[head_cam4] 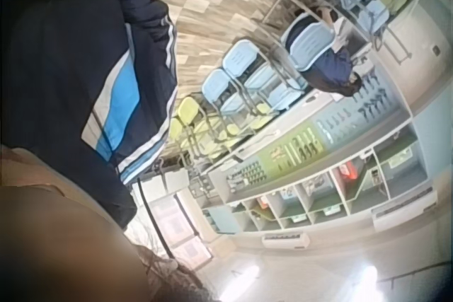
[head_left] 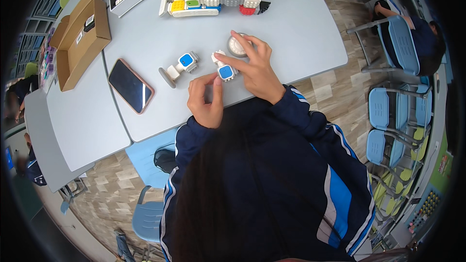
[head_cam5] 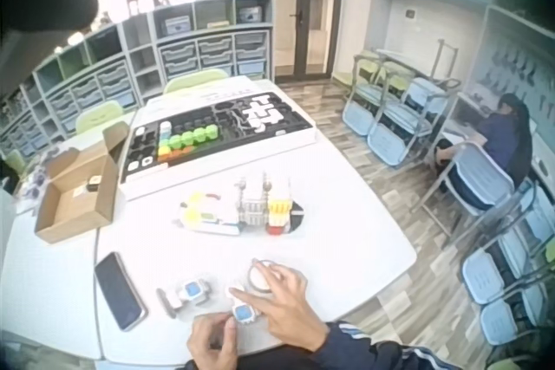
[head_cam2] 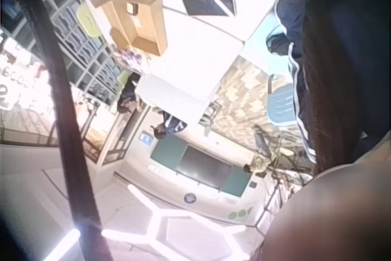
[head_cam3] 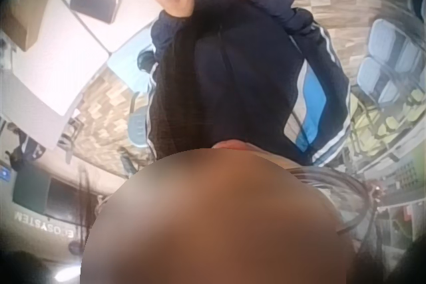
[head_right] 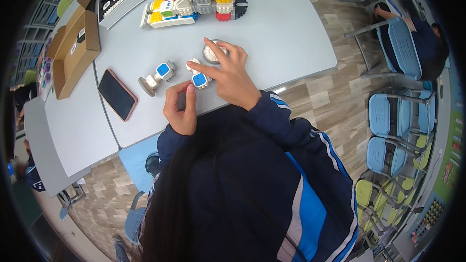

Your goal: The person assembles a LEGO model on a table. They pick up various colored LEGO pieces from a tray, attach them to a base structure, and adjust the components. The person also handles small white circular pieces and a red spiky ball, placing them on the table.

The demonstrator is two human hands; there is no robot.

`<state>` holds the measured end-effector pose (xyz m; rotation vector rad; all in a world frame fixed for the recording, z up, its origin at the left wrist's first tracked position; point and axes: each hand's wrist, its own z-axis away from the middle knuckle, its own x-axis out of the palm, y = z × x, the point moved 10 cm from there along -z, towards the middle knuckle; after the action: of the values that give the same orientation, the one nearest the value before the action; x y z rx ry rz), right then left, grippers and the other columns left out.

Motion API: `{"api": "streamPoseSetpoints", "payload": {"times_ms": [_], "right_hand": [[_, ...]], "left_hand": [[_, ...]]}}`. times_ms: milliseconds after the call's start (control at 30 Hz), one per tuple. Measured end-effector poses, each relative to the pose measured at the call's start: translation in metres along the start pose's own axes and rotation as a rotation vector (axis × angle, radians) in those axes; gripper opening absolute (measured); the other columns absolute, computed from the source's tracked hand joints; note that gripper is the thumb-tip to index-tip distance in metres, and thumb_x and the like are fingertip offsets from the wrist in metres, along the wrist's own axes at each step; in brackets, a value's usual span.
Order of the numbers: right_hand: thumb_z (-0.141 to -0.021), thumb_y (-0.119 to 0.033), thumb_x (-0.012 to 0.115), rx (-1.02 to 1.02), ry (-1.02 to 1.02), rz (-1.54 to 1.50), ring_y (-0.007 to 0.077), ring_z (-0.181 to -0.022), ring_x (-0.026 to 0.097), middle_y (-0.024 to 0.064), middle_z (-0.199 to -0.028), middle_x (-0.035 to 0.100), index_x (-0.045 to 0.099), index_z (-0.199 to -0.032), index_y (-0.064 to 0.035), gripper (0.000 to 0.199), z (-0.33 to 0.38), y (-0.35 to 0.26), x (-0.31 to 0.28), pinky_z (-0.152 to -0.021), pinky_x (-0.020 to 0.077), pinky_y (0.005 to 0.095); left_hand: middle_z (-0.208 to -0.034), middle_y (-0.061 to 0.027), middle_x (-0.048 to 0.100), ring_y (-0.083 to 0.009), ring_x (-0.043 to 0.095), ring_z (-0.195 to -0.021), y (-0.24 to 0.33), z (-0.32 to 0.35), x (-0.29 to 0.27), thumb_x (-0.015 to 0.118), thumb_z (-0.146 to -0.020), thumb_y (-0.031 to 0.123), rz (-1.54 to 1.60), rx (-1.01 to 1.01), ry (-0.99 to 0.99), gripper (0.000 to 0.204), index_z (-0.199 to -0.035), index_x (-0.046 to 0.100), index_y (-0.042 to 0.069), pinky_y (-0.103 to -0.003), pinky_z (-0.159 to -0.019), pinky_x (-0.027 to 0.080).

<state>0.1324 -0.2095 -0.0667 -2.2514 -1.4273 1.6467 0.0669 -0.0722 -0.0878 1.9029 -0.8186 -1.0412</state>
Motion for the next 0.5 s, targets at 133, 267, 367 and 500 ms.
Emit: {"api": "streamPoseSetpoints", "payload": {"times_ms": [133, 267, 367, 500], "right_hand": [[-0.073, 0.013, 0.052, -0.003, 0.072, -0.1, 0.0301, -0.125, 0.04, 0.0069, -0.143, 0.048, 0.073, -0.111, -0.0242, 0.057, 0.004, 0.0, -0.011, -0.103, 0.0276, 0.0445], [-0.071, 0.014, 0.052, -0.023, 0.084, -0.121, 0.0287, -0.124, 0.042, 0.0059, -0.137, 0.053, 0.074, -0.105, -0.021, 0.053, 0.007, -0.003, -0.015, -0.101, 0.0287, 0.0429], [-0.072, 0.012, 0.053, -0.059, 0.085, -0.122, 0.029, -0.121, 0.044, 0.0057, -0.133, 0.056, 0.074, -0.103, -0.0195, 0.049, 0.008, -0.001, -0.014, -0.101, 0.0287, 0.0432], [-0.078, 0.003, 0.059, -0.061, 0.135, -0.16, 0.0262, -0.115, 0.048, 0.0038, -0.125, 0.061, 0.073, -0.105, -0.0167, 0.037, 0.008, -0.002, -0.022, -0.098, 0.0289, 0.0426]], "left_hand": [[-0.095, -0.0108, 0.066, -0.0238, 0.061, -0.083, 0.01, -0.001, 0.002, 0.064, -0.088, 0.001, -0.057, 0.081, -0.019, 0.02, -0.108, 0.067, 0.002, -0.032, -0.079, 0.046], [-0.101, -0.0126, 0.064, -0.0254, 0.061, -0.087, 0.01, 0.001, -0.003, 0.06, -0.088, -0.002, -0.002, -0.045, 0.027, 0.025, -0.111, 0.067, 0.003, -0.033, -0.077, 0.047], [-0.102, -0.0159, 0.063, -0.0214, 0.06, -0.083, 0.015, 0.002, 0.006, 0.057, -0.089, -0.004, -0.172, 0.129, -0.047, 0.027, -0.114, 0.065, 0.0, -0.03, -0.075, 0.048], [-0.106, -0.015, 0.062, -0.0207, 0.058, -0.08, 0.017, 0.002, 0.004, 0.063, -0.087, 0.0, -0.143, 0.139, -0.003, 0.031, -0.118, 0.063, 0.001, -0.031, -0.074, 0.048]]}}
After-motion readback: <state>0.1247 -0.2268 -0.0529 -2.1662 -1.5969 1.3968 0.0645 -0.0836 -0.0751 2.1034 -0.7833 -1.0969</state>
